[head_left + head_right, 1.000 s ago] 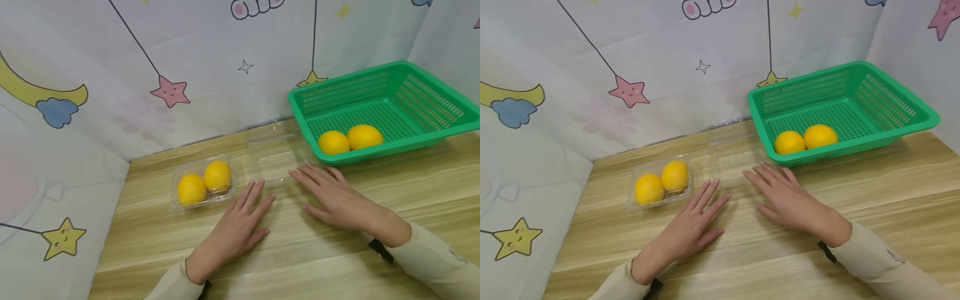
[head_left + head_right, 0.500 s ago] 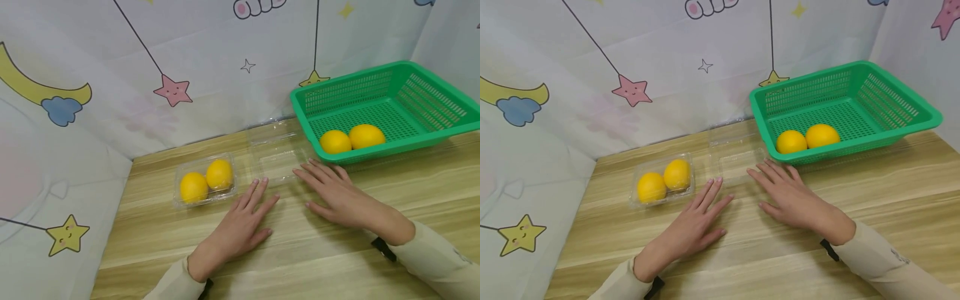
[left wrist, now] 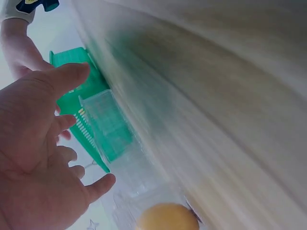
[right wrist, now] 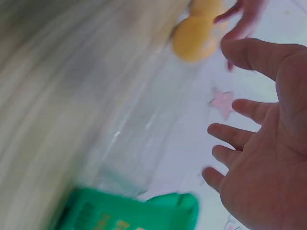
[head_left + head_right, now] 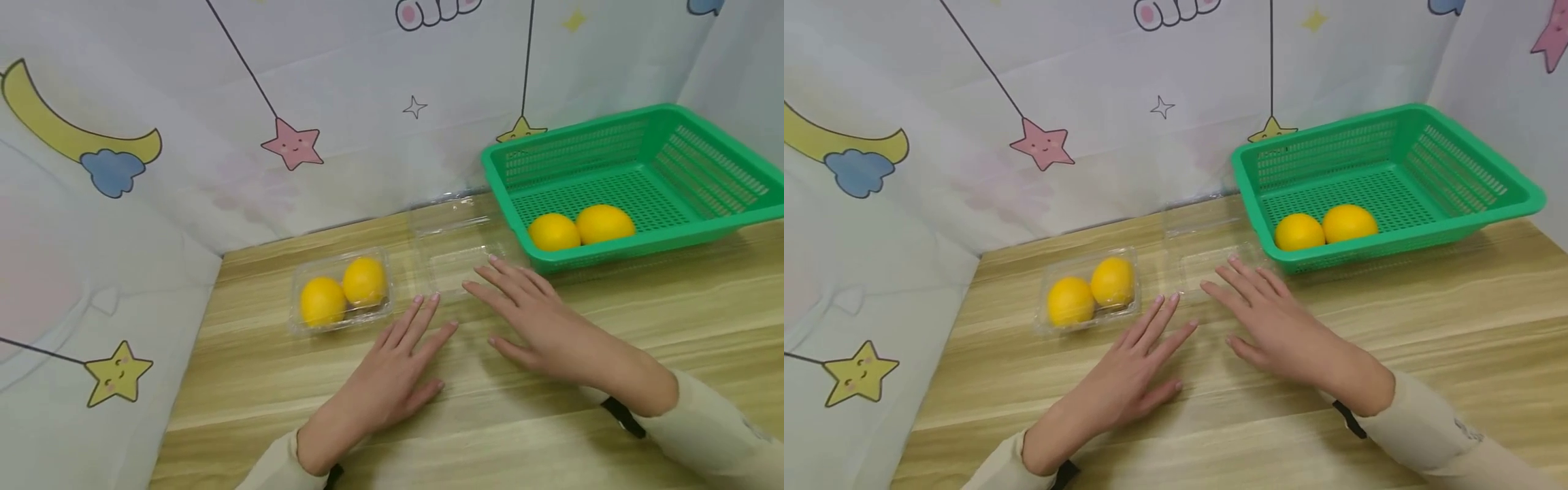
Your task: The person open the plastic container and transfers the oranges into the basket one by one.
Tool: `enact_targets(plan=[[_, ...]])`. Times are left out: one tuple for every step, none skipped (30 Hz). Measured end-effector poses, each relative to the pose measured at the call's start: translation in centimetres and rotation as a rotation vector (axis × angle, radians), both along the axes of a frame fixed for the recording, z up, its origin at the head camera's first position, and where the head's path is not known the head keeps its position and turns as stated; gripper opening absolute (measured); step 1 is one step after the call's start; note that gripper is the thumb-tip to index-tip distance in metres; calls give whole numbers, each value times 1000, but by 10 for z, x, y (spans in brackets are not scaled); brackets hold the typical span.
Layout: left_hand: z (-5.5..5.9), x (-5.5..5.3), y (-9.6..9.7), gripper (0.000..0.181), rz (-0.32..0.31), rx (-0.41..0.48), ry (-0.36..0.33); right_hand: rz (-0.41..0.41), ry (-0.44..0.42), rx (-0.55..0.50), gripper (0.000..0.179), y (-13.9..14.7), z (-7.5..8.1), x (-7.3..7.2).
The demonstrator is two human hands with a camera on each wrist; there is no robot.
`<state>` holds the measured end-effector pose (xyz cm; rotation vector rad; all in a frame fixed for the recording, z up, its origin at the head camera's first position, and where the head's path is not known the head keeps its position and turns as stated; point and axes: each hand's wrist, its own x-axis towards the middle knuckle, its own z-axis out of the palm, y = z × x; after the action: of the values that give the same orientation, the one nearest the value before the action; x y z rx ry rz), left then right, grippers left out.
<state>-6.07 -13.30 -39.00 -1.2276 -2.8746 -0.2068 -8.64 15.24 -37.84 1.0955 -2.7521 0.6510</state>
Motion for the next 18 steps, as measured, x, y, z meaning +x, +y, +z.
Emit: enact_targets(plan=[[1, 1, -3, 79, 3, 11, 0, 19, -13, -5, 80, -3, 2, 1], [2, 2, -5, 77, 4, 24, 8, 43, -33, -15, 80, -6, 3, 3], [3, 3, -8, 75, 2, 39, 19, 70, -57, -33, 79, -10, 4, 4], [4, 4, -11, 73, 1, 56, 29, 96, -85, -49, 78, -13, 5, 4], [4, 4, -13, 71, 0, 70, 48, 119, -110, -65, 77, -16, 5, 5], [5, 5, -16, 69, 2, 84, 68, 138, -134, -80, 76, -20, 5, 5], [6, 6, -19, 68, 7, 100, 85, 152, -150, -90, 75, -23, 5, 5], [7, 6, -22, 68, 14, 113, 105, 162, -153, -96, 75, -26, 5, 5], [9, 7, -26, 67, 25, 124, 124, 170, -152, -100, 75, -30, 5, 5], [10, 7, -29, 66, 37, 135, 142, 176, -147, -102, 75, -33, 5, 5], [11, 7, -33, 66, 52, 146, 153, 180, -143, -106, 75, -36, 5, 5], [12, 7, -36, 66, 71, 160, 160, 183, -140, -107, 75, -39, 5, 5], [13, 8, -41, 67, 91, 172, 167, 190, -136, -110, 75, -42, 6, 5], [13, 8, -45, 68, 114, 181, 174, 198, -136, -111, 75, -46, 6, 5], [13, 8, -50, 69, 142, 190, 176, 206, -141, -115, 75, -49, 6, 5], [13, 9, -54, 71, 171, 197, 179, 216, -148, -118, 74, -53, 7, 5], [12, 9, -59, 73, 202, 201, 177, 225, -160, -122, 74, -57, 7, 6], [10, 10, -64, 76, 230, 201, 181, 236, -173, -125, 73, -61, 8, 6]])
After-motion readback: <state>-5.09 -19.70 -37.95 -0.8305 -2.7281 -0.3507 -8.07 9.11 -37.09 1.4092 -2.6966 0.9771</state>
